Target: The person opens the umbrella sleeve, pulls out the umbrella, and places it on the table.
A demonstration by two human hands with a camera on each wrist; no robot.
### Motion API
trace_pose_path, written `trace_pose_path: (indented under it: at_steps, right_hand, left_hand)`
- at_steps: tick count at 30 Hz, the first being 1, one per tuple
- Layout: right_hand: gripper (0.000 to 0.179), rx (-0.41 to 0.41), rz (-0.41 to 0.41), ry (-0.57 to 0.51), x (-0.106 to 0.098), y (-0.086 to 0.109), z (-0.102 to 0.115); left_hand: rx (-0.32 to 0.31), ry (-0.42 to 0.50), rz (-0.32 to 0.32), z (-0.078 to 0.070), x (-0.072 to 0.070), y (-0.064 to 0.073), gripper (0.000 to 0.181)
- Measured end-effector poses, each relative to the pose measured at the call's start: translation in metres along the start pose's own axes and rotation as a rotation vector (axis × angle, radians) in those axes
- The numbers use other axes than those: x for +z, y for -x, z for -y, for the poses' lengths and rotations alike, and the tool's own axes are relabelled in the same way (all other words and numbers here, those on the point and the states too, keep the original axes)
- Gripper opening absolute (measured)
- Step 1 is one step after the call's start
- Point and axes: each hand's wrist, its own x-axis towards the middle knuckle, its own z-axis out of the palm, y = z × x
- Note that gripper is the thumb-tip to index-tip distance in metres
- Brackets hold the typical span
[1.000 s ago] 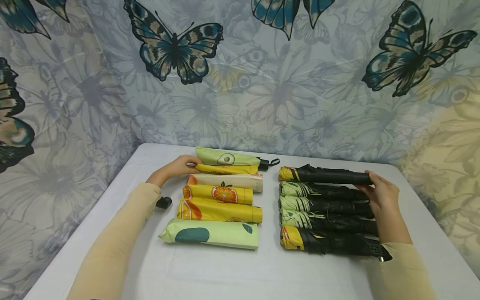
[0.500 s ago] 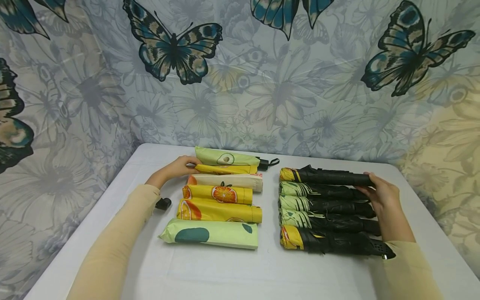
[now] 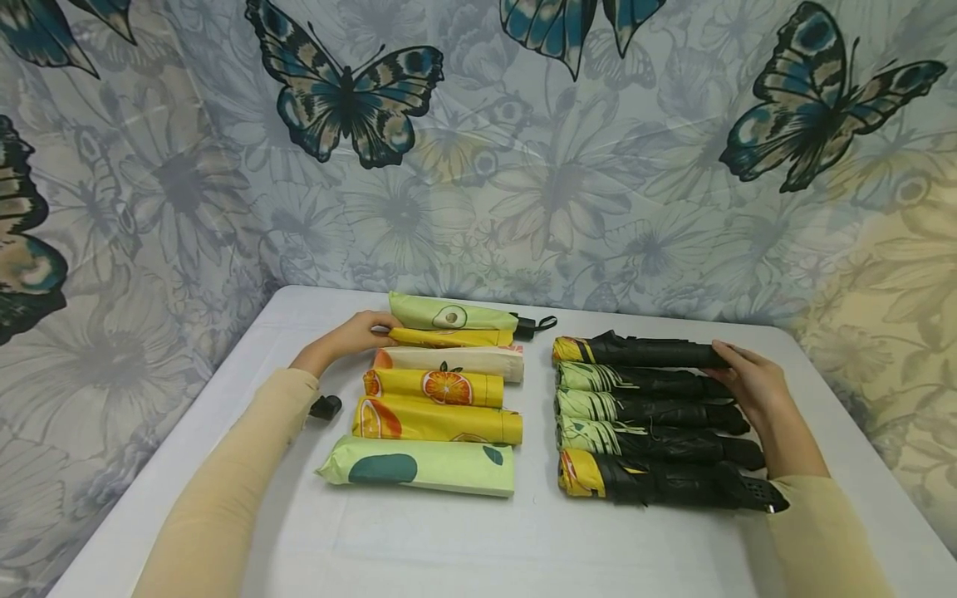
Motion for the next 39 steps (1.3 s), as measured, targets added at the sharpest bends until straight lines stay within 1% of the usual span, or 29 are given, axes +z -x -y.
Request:
trace_pose_path:
  at_steps: [2, 3, 6, 8, 10, 12, 13, 14, 15, 17, 21, 25, 28, 33, 36, 39]
  right_hand:
    - [0.084, -0.007, -0.038, 0.085, 0.002, 0.000, -0.001]
    - [0.089, -0.017, -0.053, 0.109, 0.002, -0.001, -0.002]
    - [0.088, -0.026, -0.117, 0.173, 0.005, -0.001, -0.003]
    - [0.083, -0.018, -0.168, 0.269, 0.007, -0.002, -0.002]
    - [0.078, -0.004, -0.199, 0.392, 0.009, -0.004, -0.002]
    - [0.075, 0.010, -0.209, 0.502, 0.010, -0.005, -0.001]
    - [0.074, 0.012, -0.205, 0.540, 0.010, -0.006, -0.002]
    - [0.073, 0.012, -0.197, 0.556, 0.008, -0.006, -0.003]
    - [0.071, 0.006, -0.186, 0.558, 0.007, -0.006, -0.003]
    - [0.068, 0.005, -0.168, 0.519, 0.003, -0.006, -0.006]
    - [0.066, 0.008, -0.118, 0.357, -0.007, -0.007, -0.011]
    - [0.069, 0.031, -0.082, 0.285, -0.011, -0.008, -0.012]
    - [0.072, 0.027, -0.080, 0.274, -0.010, -0.008, -0.011]
    - [0.068, -0.006, -0.110, 0.298, -0.006, -0.008, -0.009]
    - [0.067, -0.032, -0.152, 0.407, -0.003, -0.007, -0.007]
    - [0.066, -0.068, -0.222, 0.553, 0.004, -0.007, -0.003]
  left_hand:
    - [0.000, -0.007, -0.001, 0.001, 0.000, -0.001, 0.029]
    - [-0.002, -0.008, 0.000, 0.001, 0.000, -0.001, 0.029]
    - [-0.002, -0.015, 0.005, 0.001, 0.000, -0.001, 0.029]
    - [-0.003, -0.016, 0.005, 0.002, 0.000, -0.002, 0.029]
    - [0.000, -0.018, 0.003, 0.003, 0.001, -0.002, 0.028]
    - [-0.001, -0.016, -0.001, 0.003, 0.001, -0.003, 0.028]
    - [-0.002, -0.016, -0.003, 0.004, 0.002, -0.003, 0.027]
    - [-0.002, -0.014, -0.004, 0.004, 0.002, -0.004, 0.027]
    - [0.000, -0.013, -0.006, 0.004, 0.002, -0.004, 0.027]
    - [0.010, -0.017, -0.008, 0.005, 0.003, -0.004, 0.027]
    - [0.028, -0.018, -0.012, 0.004, 0.003, -0.003, 0.027]
    - [0.030, -0.021, -0.016, 0.003, 0.002, 0.000, 0.027]
    - [0.020, -0.019, -0.019, 0.002, 0.002, 0.001, 0.028]
    - [-0.008, 0.010, -0.001, 0.001, -0.002, 0.002, 0.034]
    - [-0.017, 0.013, 0.008, 0.002, -0.007, 0.001, 0.041]
    - [-0.015, 0.003, -0.013, -0.001, -0.013, 0.001, 0.044]
